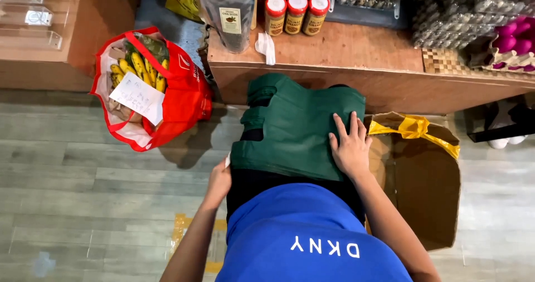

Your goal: The person wipes the surface of a stack of green reusable shopping bags with a white wipe. They repeatedly rub the top bag, fold the wipe, and continue wiping different sections of the bag stack on a wooden counter.

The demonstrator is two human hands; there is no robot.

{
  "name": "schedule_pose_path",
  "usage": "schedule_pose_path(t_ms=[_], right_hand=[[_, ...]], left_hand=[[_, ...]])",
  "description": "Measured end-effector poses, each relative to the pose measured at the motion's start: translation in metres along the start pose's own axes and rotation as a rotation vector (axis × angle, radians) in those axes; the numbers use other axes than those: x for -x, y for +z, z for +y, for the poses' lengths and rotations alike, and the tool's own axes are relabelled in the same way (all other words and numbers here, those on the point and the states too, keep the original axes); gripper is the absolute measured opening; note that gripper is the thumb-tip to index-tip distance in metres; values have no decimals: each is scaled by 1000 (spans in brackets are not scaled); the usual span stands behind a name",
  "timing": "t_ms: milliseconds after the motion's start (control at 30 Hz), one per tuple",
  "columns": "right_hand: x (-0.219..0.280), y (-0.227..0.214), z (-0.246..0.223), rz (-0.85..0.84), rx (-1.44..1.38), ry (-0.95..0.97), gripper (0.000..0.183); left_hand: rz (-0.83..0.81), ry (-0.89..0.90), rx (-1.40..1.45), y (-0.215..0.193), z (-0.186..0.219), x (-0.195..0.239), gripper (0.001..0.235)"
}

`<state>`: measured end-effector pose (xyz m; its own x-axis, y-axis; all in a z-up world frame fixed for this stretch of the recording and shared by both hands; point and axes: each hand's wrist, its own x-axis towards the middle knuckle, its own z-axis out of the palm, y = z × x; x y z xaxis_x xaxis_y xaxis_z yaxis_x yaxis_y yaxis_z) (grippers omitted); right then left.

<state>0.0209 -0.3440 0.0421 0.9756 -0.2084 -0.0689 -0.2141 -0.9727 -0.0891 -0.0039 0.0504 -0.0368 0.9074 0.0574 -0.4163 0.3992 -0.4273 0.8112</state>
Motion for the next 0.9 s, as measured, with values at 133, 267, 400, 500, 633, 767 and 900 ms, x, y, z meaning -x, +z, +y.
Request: schedule_pose_path(t_ms=[133, 267, 400, 500, 633, 767, 900], right_hand=[[1, -5, 3, 29, 3, -25, 59], [-3, 2, 8, 38, 51, -57, 60], [-6, 1, 8, 46, -47, -27, 63], [-10, 5, 10, -20, -71, 21, 64], [-11, 9, 12, 15, -85, -10, 63], [-12, 6, 10, 1, -95, 4, 63], [-12, 6, 10, 2, -100, 14, 63]], left_hand=[[295, 74, 212, -6, -75, -55, 45], [434, 199, 301, -37, -3, -49, 51], [442, 465, 323, -29, 61, -28, 49], [367, 516, 265, -16, 99, -7, 48], [332, 587, 267, 5, 162, 26, 18], [157, 924, -132, 32, 197, 36, 35], [-330, 721, -951, 92, 161, -1, 75]])
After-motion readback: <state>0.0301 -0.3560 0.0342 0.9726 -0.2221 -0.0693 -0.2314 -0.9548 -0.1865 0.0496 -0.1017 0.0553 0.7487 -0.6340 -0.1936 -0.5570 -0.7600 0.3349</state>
